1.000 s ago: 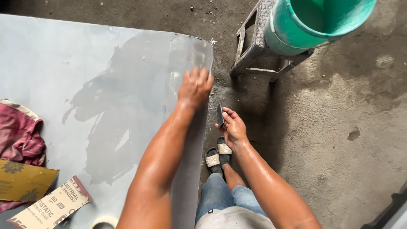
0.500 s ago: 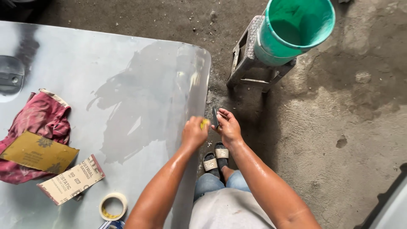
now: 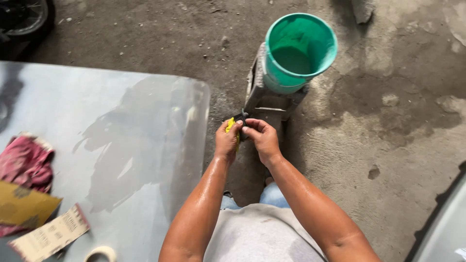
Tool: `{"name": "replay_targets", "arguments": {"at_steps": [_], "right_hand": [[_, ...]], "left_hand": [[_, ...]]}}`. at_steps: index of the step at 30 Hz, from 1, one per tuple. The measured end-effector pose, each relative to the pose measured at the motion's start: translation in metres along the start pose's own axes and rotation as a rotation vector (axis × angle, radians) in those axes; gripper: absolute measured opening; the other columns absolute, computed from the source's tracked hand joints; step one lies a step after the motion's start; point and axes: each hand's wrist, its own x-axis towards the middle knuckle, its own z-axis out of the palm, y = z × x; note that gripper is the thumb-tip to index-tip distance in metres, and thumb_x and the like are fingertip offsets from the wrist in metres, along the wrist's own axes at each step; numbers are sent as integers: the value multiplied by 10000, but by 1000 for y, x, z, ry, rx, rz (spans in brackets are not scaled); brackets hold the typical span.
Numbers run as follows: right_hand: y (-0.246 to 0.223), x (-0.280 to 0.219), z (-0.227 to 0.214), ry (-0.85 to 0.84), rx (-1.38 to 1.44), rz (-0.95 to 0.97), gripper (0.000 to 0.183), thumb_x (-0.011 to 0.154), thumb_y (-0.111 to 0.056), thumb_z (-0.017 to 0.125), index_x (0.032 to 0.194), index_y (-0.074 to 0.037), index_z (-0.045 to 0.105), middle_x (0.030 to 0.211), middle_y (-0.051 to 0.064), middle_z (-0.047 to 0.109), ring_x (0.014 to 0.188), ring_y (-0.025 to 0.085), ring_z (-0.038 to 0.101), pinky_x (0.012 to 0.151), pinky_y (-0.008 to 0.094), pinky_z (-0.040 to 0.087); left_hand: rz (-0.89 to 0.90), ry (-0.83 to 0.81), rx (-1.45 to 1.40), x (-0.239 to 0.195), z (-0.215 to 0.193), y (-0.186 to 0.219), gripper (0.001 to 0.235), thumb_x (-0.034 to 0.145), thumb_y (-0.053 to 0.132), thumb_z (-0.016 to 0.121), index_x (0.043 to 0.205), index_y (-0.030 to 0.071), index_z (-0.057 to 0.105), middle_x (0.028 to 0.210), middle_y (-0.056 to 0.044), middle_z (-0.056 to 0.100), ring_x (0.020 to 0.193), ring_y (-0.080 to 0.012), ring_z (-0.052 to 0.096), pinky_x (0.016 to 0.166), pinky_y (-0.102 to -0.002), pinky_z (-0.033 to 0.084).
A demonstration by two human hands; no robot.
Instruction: The person sands a large, flat, grey surface using a sanding block and a yellow cloth. They repeatedly dip the sanding block and cloth into a green bucket of water to wet them before continuing to sand the surface.
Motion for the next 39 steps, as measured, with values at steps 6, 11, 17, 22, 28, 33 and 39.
{"name": "replay_targets", "arguments": {"at_steps": [6, 11, 17, 22, 28, 33, 39], "right_hand": [[-63, 62, -85, -94, 327, 256, 295, 900, -68, 592, 1161, -14, 718, 1048, 67, 744, 904, 143, 714, 794, 306, 576], [-100, 103, -130, -160, 304, 226, 246, 954, -23, 676, 1198, -51, 659, 1070, 52, 705, 940, 135, 686, 808, 310, 563], [-132, 142, -162, -145, 237, 175, 289, 944, -73, 708, 1230, -52, 665, 1073, 21, 720, 922, 85, 672, 784, 263, 548], [-147, 190, -190, -40, 152, 110, 302, 913, -34, 748, 1208, -41, 685, 1035, 13, 737, 900, 81, 675, 777, 237, 540], [-170, 244, -190, 17, -114, 14, 497, 900, -16, 710, 1326, -154, 494, 1037, 27, 678, 854, 90, 684, 662, 252, 579], [-142, 294, -197, -54, -127, -91, 526, 947, -3, 692, 1428, -116, 514, 1151, 34, 641, 1000, 118, 682, 788, 286, 640], [-137, 317, -186, -25, -65, 101, 514, 939, -28, 688, 1406, -130, 498, 1125, 45, 692, 958, 111, 692, 693, 283, 619]], "left_hand": [[-8, -124, -64, 48, 80, -5, 165, 939, 101, 737, 1079, 25, 694, 943, -30, 706, 805, -104, 665, 733, -264, 565], [1, -165, -76, 83, 146, -7, 219, 898, 58, 746, 1105, 19, 689, 951, -33, 715, 821, -115, 683, 749, -273, 576], [-15, -246, -14, 127, 202, -22, 230, 907, 65, 760, 1124, 28, 694, 982, -20, 719, 857, -97, 674, 770, -256, 561], [-73, -194, -121, 184, 217, -61, 203, 1011, 154, 720, 1154, 10, 702, 983, -27, 692, 847, -92, 628, 756, -246, 509], [-132, -123, -41, 243, 229, -66, 307, 983, 224, 629, 1209, 22, 683, 1041, -43, 699, 930, -124, 651, 836, -270, 529], [-252, -115, 55, 272, 231, -60, 342, 943, 201, 686, 1243, 39, 663, 1053, -25, 716, 957, -114, 659, 845, -262, 526], [-244, 66, 20, 297, 229, -83, 285, 995, 249, 687, 1164, 19, 671, 977, -55, 684, 838, -127, 633, 731, -296, 527]]}}
